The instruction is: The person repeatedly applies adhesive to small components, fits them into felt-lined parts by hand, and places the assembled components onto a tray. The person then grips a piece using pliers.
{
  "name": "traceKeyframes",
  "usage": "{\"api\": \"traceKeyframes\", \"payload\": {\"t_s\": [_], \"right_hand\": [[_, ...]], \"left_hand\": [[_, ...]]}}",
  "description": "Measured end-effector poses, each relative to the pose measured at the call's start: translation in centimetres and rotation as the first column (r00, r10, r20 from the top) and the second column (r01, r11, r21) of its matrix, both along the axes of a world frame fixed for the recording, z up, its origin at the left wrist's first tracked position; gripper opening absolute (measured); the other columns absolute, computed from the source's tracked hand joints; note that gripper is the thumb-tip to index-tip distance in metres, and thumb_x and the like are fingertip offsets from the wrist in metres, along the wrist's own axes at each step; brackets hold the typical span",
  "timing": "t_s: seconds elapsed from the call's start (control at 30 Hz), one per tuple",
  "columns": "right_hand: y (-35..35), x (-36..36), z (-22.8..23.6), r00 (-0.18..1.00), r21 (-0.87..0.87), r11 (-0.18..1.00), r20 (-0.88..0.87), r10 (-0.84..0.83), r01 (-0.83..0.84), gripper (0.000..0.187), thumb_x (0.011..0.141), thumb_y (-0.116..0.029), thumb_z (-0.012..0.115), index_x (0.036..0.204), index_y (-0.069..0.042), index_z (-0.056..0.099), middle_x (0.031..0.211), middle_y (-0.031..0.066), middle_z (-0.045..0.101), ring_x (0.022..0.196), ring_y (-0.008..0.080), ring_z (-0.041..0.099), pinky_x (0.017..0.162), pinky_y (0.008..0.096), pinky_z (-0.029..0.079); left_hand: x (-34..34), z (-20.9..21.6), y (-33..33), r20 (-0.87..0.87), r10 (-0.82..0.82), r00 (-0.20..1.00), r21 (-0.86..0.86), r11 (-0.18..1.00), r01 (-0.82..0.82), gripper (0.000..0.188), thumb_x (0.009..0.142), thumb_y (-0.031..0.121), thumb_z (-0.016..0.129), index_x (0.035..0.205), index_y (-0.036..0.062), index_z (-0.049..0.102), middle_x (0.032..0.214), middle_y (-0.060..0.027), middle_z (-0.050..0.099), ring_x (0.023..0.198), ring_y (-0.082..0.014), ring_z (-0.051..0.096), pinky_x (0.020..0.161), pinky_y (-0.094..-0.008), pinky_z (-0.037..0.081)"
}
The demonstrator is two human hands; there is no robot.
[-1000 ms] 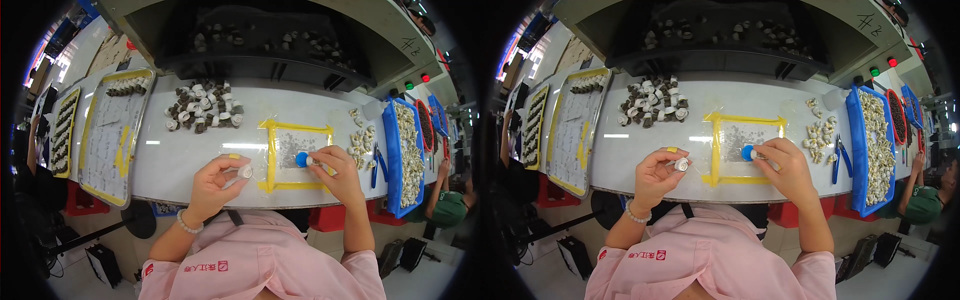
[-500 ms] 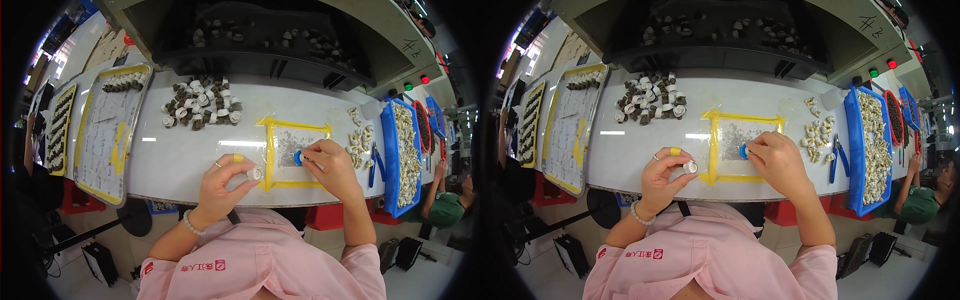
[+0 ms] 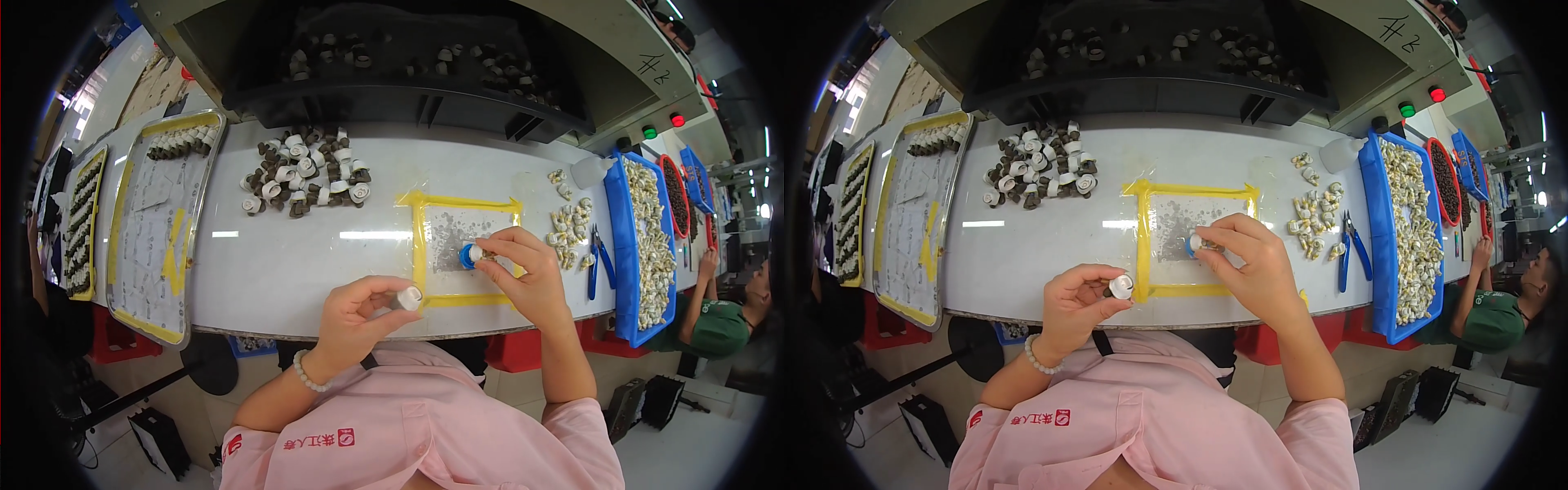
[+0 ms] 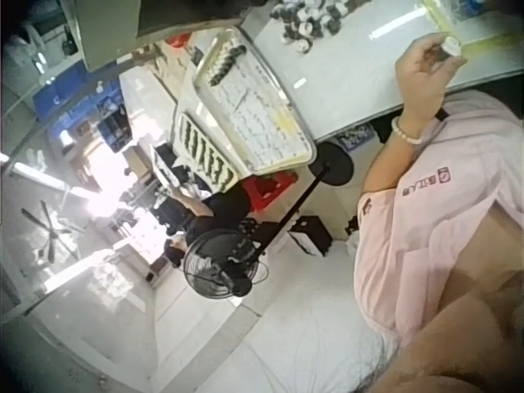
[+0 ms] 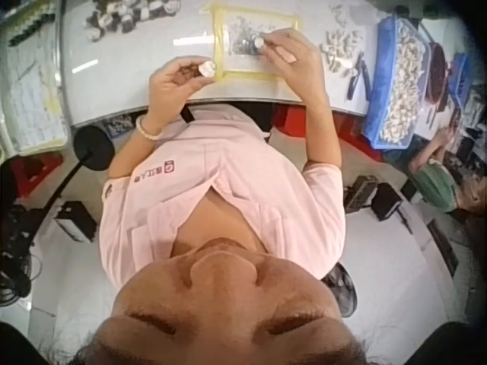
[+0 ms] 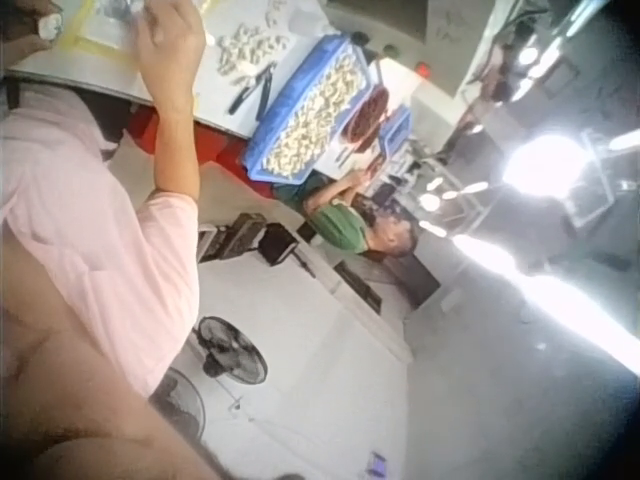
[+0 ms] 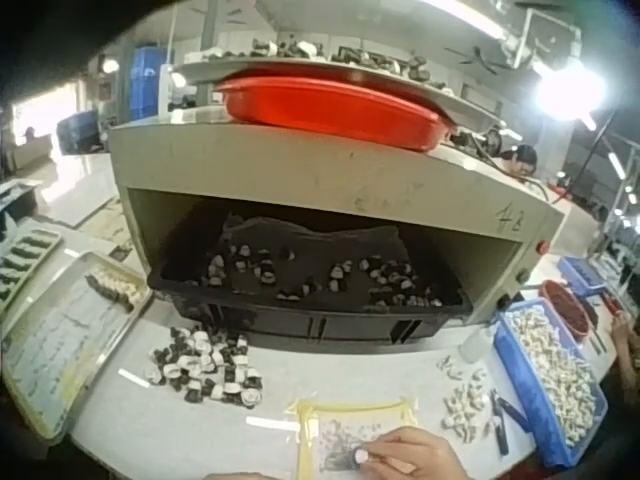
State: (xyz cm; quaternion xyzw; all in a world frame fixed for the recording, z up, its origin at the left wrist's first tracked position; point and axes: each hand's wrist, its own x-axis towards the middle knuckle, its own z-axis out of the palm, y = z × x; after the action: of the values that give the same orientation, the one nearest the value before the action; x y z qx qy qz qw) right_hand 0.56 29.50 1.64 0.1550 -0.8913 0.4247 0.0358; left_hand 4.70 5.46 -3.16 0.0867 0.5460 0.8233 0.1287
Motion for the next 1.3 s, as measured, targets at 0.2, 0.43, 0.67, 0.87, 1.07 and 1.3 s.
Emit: {"api": "traceKeyframes", "payload": {"t_s": [0.2,0.43,0.67,0.87,1.07,1.3], "right_hand": [[-0.9,1.0,-0.2,0.984,-0.32,0.945,0.138,0.114,-0.064,0.025,0.074,-0.001,0.071,0.098,-0.001,0.069,0.089,0.0089,0.065,0.078,0.017,0.061,0.071,0.0268,0.047],[-2.2,1.4,0.5,0.947,-0.403,0.903,0.205,0.248,-0.149,0.027,0.074,-0.001,0.072,0.101,-0.002,0.069,0.089,0.008,0.065,0.079,0.0159,0.06,0.071,0.0268,0.047],[-2.5,1.5,0.7,0.931,-0.357,0.914,0.226,0.286,-0.194,0.032,0.071,0.003,0.074,0.102,-0.001,0.07,0.087,0.0088,0.065,0.077,0.015,0.06,0.065,0.0235,0.046],[-2.5,1.5,0.4,0.914,-0.329,0.915,0.247,0.323,-0.234,0.029,0.07,0.002,0.075,0.099,-0.001,0.071,0.086,0.0083,0.064,0.073,0.0143,0.059,0.061,0.0231,0.046],[-2.6,1.6,-0.7,0.919,-0.334,0.917,0.246,0.307,-0.217,0.027,0.071,0.0,0.075,0.098,-0.001,0.071,0.084,0.0075,0.064,0.071,0.0134,0.058,0.059,0.0233,0.045],[-2.5,1.8,-0.9,0.897,-0.444,0.887,0.333,0.292,-0.123,0.031,0.075,-0.005,0.073,0.105,-0.002,0.069,0.084,0.0065,0.064,0.072,0.0131,0.055,0.062,0.0238,0.043]], "left_hand": [[-0.2,0.4,0.7,0.051,-0.015,0.999,0.055,0.998,0.012,0.034,0.08,-0.013,0.063,0.112,-0.0068,0.057,0.103,-0.0144,0.062,0.094,-0.0203,0.064,0.086,-0.0302,0.054],[0.4,-0.3,1.1,0.064,-0.012,0.998,0.167,0.986,0.001,0.031,0.081,-0.011,0.063,0.11,-0.0054,0.055,0.104,-0.0149,0.063,0.094,-0.0197,0.065,0.084,-0.0284,0.054],[0.6,-0.2,1.2,0.035,0.023,0.999,0.054,0.998,-0.025,0.029,0.078,-0.009,0.067,0.106,-0.0049,0.06,0.097,-0.0127,0.066,0.087,-0.0184,0.067,0.078,-0.0262,0.055],[0.8,-0.6,1.1,-0.147,0.057,0.988,-0.148,0.986,-0.079,0.028,0.076,-0.007,0.07,0.103,-0.0008,0.066,0.091,-0.012,0.068,0.081,-0.0144,0.066,0.072,-0.0249,0.053],[0.7,-0.8,1.2,-0.121,0.043,0.992,-0.139,0.989,-0.059,0.027,0.076,-0.008,0.069,0.102,-0.0013,0.066,0.091,-0.0122,0.068,0.082,-0.0136,0.066,0.072,-0.024,0.053],[-0.3,0.1,1.0,0.219,-0.067,0.973,0.108,0.993,0.044,0.026,0.081,-0.01,0.062,0.107,-0.0061,0.059,0.099,-0.015,0.065,0.085,-0.0182,0.065,0.077,-0.0283,0.056]]}}
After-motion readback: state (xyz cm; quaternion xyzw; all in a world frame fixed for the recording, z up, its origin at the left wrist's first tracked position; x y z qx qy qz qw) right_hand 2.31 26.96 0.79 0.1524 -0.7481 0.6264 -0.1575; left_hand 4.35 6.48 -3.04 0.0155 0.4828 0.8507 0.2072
